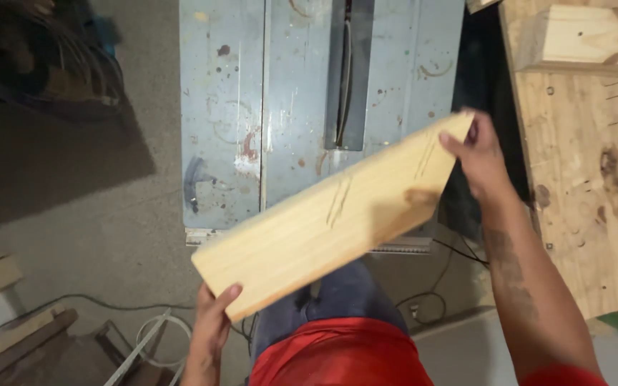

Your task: Inspecting and positioning a slotted wood plank on a table saw surface

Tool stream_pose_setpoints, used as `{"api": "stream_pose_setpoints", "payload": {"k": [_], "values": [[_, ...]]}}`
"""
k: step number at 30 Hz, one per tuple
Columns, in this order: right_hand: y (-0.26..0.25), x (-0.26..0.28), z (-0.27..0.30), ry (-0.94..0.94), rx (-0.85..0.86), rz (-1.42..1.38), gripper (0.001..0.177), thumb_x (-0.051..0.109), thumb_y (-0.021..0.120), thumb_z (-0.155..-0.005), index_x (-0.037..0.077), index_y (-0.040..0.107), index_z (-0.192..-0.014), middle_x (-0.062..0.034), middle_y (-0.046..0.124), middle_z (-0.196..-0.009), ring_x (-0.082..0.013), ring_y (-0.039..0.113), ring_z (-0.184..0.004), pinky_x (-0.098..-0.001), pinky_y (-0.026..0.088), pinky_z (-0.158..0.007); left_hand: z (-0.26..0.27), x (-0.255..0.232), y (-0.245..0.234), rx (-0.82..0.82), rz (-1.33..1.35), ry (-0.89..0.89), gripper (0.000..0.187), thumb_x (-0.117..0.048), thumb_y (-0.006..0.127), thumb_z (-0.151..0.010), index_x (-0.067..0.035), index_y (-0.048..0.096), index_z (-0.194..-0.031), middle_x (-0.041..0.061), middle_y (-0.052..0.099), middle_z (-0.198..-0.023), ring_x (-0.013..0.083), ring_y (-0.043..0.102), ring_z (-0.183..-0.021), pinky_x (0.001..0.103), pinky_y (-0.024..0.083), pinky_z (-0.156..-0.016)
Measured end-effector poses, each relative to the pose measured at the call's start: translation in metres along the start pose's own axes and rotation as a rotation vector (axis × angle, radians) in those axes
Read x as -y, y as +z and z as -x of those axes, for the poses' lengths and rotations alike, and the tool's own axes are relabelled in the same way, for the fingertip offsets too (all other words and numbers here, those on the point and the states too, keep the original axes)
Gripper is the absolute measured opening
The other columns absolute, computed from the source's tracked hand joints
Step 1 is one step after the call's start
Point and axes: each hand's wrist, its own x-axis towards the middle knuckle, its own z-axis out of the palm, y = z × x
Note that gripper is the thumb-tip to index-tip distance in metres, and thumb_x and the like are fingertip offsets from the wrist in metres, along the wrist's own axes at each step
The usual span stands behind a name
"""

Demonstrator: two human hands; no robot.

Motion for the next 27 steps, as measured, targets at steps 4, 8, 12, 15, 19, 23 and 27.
{"api": "stream_pose_setpoints", "payload": {"k": [4,8,12,15,19,23,27], "values": [[0.007,0.033,0.106,-0.888,-0.28,0.573,0.06,0.011,0.071,-0.105,-0.021,0.04,-0.146,-0.0377,0.046,-0.147,-0.0489,0.047,-0.14,-0.0529,0.04,-0.121,0.031,0.021,-0.02,-0.037,0.052,0.078,0.074,-0.001,0.074,-0.066,0.006,0.055,-0.138,0.026,0.069,-0.127,0.0372,0.066,-0.112,0.051,0.053,-0.094],[0.065,0.067,0.239,-0.998,-0.159,0.57,0.079,0.04,0.082,-0.083,-0.007,0.048,-0.136,-0.0261,0.057,-0.13,-0.0443,0.062,-0.121,-0.0535,0.052,-0.106,0.099,-0.053,0.037,-0.096,-0.064,-0.04,0.078,-0.005,0.07,-0.073,-0.003,0.05,-0.148,0.019,0.063,-0.14,0.0364,0.061,-0.127,0.054,0.051,-0.1],[0.119,0.028,0.284,-1.292,0.028,0.822,0.024,0.028,0.056,-0.107,0.024,0.053,-0.131,-0.013,0.06,-0.141,-0.0384,0.058,-0.13,-0.0535,0.042,-0.103,0.155,-0.096,0.061,-0.047,-0.388,-0.132,0.08,-0.012,0.076,-0.069,-0.011,0.054,-0.146,0.011,0.068,-0.137,0.0282,0.064,-0.124,0.044,0.051,-0.101],[0.133,0.037,0.293,-1.307,-0.292,0.698,0.023,0.021,0.045,-0.11,0.01,0.045,-0.13,-0.019,0.065,-0.133,-0.0426,0.064,-0.125,-0.057,0.05,-0.103,0.193,-0.099,0.064,0.029,-0.577,-0.037,0.074,-0.022,0.083,-0.066,-0.013,0.059,-0.135,0.009,0.075,-0.124,0.0214,0.07,-0.11,0.037,0.053,-0.092],[0.098,0.046,0.285,-1.251,-0.408,0.219,0.033,0.018,0.035,-0.113,-0.006,0.057,-0.117,-0.0298,0.062,-0.123,-0.0502,0.064,-0.111,-0.0605,0.052,-0.098,0.218,-0.089,0.048,0.816,-0.285,0.491,0.106,-0.052,0.085,-0.071,-0.005,0.036,-0.152,0.013,0.061,-0.146,0.018,0.056,-0.134,0.032,0.043,-0.11],[0.061,0.146,0.328,-0.612,-0.751,0.763,0.027,0.037,0.074,-0.095,0.017,0.072,-0.113,0.0097,0.067,-0.086,-0.004,0.067,-0.075,-0.0171,0.049,-0.056,0.23,-0.124,0.047,1.01,-0.774,0.967,0.089,-0.045,0.07,-0.091,-0.012,0.026,-0.161,0.013,0.046,-0.157,0.0276,0.042,-0.147,0.047,0.035,-0.116],[0.032,0.173,0.365,-0.707,-0.8,-0.319,0.075,0.008,0.076,-0.068,-0.004,0.054,-0.138,-0.0187,0.06,-0.137,-0.0317,0.06,-0.127,-0.0439,0.055,-0.108,0.118,-0.081,0.014,0.425,-0.806,0.699,0.09,-0.041,0.077,-0.075,-0.017,0.041,-0.153,0.006,0.048,-0.157,0.0221,0.044,-0.146,0.042,0.034,-0.118]]}}
